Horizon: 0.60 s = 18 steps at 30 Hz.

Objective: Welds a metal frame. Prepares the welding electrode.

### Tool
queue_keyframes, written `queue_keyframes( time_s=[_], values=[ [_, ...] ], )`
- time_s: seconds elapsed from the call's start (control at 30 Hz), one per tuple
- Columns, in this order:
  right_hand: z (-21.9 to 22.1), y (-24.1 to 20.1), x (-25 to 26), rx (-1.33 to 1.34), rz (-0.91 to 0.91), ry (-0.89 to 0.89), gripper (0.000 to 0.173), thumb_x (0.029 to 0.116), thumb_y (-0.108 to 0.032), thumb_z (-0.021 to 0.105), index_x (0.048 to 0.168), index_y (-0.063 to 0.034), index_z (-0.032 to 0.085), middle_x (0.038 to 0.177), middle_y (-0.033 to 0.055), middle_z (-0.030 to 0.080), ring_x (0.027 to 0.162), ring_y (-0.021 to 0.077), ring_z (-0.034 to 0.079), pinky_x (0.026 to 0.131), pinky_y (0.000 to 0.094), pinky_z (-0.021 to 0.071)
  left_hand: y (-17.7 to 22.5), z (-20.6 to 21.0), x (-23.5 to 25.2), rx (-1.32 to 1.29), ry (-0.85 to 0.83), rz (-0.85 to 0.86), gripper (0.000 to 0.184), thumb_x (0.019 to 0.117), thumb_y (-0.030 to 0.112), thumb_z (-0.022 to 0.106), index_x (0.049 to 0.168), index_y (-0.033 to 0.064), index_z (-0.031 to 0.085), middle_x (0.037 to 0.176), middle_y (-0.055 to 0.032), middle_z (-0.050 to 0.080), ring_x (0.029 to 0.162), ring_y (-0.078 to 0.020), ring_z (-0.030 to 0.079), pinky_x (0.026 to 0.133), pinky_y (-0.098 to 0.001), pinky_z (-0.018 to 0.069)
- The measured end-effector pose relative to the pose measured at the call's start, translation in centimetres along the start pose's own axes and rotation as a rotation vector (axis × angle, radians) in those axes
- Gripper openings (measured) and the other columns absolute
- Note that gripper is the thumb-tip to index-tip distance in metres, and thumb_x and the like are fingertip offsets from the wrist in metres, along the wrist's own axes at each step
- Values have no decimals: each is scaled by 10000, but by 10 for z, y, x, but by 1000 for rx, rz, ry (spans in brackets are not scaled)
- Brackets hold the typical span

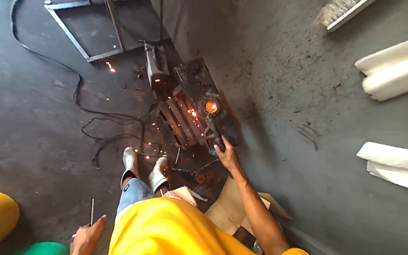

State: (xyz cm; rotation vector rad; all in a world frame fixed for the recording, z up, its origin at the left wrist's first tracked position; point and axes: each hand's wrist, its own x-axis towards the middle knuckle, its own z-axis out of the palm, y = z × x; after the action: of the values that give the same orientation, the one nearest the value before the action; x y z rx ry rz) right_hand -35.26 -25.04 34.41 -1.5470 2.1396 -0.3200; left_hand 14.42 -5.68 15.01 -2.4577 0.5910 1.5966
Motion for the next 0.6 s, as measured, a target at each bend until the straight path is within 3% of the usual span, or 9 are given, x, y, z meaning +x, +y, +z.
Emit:
queue_keyframes(
  time_s=[0.27, 0.43, 0.47, 0.53, 0.57, 0.6],
  values=[
    [9, -5, 23, -147, -15, 13, 595, 982, -243, 677, 1493, 0, 496, 1189, 230, 715, 1090, 338, 709, 1011, 497, 533, -7, 33, 2, -33, -67, -20, 623, 993, 520, 599, 1123, -84, 680, 1121, -330, 669, 1082, -488, 642, 928, -690, 470],
    [4, -12, 30, -204, 26, -25, 598, 1003, -290, 637, 1520, -39, 470, 1246, 221, 694, 1133, 338, 691, 1010, 520, 536, -3, 38, -28, -48, -117, -97, 611, 996, 457, 610, 1183, -124, 637, 1196, -375, 626, 1149, -520, 608, 962, -708, 450],
    [1, -22, 30, -247, 85, -67, 584, 1009, -284, 625, 1513, -31, 476, 1268, 218, 685, 1154, 335, 681, 1019, 517, 531, 0, 37, -34, -55, -122, -104, 595, 999, 435, 611, 1191, -129, 631, 1199, -376, 623, 1143, -516, 609, 958, -699, 455],
    [-16, -66, 41, -386, 426, -419, 563, 1081, -273, 516, 1586, -89, 346, 1476, 133, 551, 1355, 254, 534, 1151, 459, 414, 4, 34, -44, -64, -149, -98, 549, 1013, 395, 589, 1219, -112, 624, 1182, -350, 624, 1087, -470, 609, 927, -642, 469],
    [-6, -42, 33, -342, 286, -230, 491, 1037, -269, 585, 1464, -37, 520, 1300, 182, 665, 1200, 298, 646, 1042, 487, 509, 1, 35, -40, -67, -148, -96, 563, 1010, 408, 592, 1211, -116, 627, 1181, -359, 629, 1091, -486, 621, 927, -665, 476],
    [4, -19, 27, -283, 137, -74, 472, 1005, -273, 625, 1390, -1, 591, 1193, 214, 703, 1090, 325, 690, 964, 499, 548, -2, 38, -34, -82, -136, -88, 569, 1003, 416, 593, 1212, -113, 622, 1166, -354, 630, 1068, -478, 623, 915, -667, 475]
  ],
)
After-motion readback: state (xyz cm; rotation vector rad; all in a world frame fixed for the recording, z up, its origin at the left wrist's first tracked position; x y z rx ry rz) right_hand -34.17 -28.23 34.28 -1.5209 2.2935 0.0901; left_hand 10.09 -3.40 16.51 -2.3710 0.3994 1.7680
